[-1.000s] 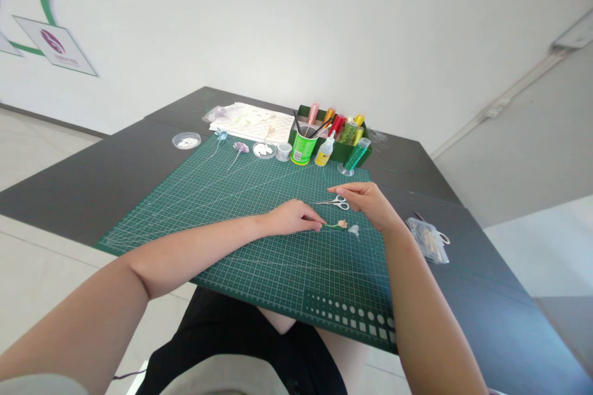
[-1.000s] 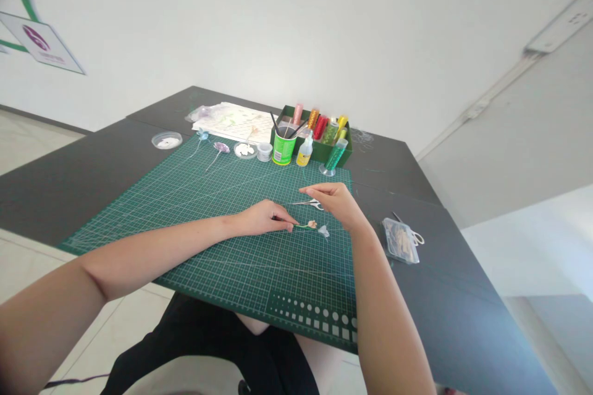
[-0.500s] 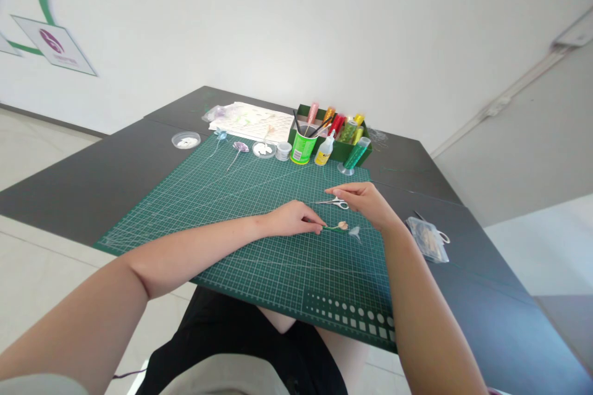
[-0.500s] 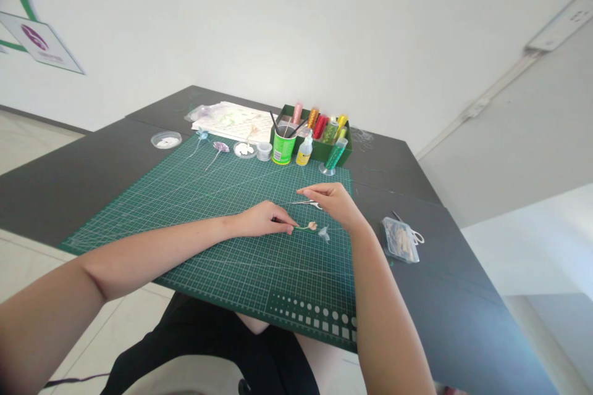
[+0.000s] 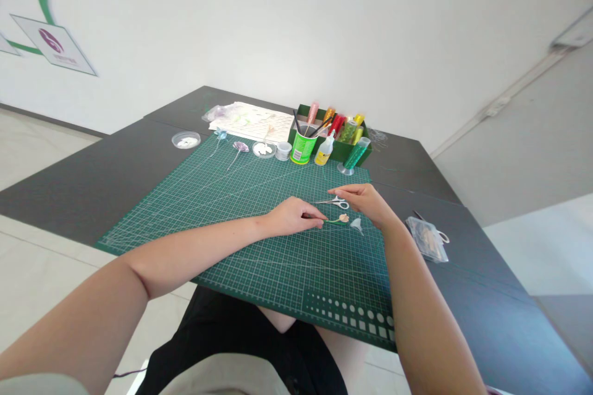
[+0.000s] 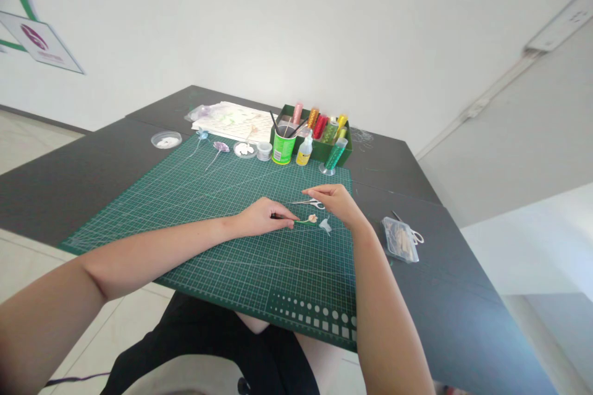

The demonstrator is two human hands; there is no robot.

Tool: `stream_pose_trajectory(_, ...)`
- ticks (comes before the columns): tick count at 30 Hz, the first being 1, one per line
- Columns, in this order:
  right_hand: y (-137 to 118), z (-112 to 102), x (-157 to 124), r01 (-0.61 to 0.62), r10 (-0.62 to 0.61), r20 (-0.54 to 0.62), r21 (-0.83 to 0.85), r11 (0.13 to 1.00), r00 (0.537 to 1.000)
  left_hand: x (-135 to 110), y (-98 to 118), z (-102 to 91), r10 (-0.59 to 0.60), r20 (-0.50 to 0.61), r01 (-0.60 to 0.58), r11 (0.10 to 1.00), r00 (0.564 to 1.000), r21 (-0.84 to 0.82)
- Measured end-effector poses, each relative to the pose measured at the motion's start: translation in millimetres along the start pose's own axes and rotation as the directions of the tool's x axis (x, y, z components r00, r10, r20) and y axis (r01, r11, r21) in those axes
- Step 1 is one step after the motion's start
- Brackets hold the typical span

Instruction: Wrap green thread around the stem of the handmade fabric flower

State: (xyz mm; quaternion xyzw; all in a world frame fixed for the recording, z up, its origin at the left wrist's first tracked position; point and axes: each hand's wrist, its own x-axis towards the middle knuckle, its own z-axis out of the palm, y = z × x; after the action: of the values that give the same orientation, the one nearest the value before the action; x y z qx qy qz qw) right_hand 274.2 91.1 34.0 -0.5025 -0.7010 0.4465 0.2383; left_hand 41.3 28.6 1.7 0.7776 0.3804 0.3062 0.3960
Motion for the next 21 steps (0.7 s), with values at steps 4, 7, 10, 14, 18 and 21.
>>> stream_pose_trajectory(4, 12, 3, 5, -0.038, 0.035, 0.066, 0.045, 0.998, 0.997, -2, 4, 1.2, -0.014, -0.086, 0.013, 1.0, 0.996, -0.022)
stream_pose_trajectory(7, 19, 6, 8, -0.051, 0.042, 0.112, 0.073, 0.996, 0.993, -2, 5, 1.7, -0.024, -0.176, 0.02, 1.0, 0.984, -0.024)
stream_pose_trajectory(10, 21, 7, 9, -0.055, 0.042, 0.156, 0.079, 0.995, 0.987, -2, 4, 1.6, -0.034, -0.301, 0.028, 0.999, 0.953, -0.025)
stream_pose_trajectory(14, 16, 10, 7, -0.064, 0.048, 0.232, 0.059, 0.996, 0.972, 0, 1, 0.6, -0.047, -0.428, 0.026, 0.998, 0.903, -0.056)
stream_pose_trajectory(18, 8, 12, 5, -0.072, 0.056, 0.29, 0.047, 0.996, 0.956, 3, -3, -0.1, -0.053, -0.485, 0.024, 0.997, 0.873, -0.067)
stream_pose_trajectory(21, 6, 13, 3, -0.084, 0.062, 0.314, 0.057, 0.995, 0.947, 4, -5, -0.4, -0.06, -0.495, 0.023, 0.996, 0.867, -0.08)
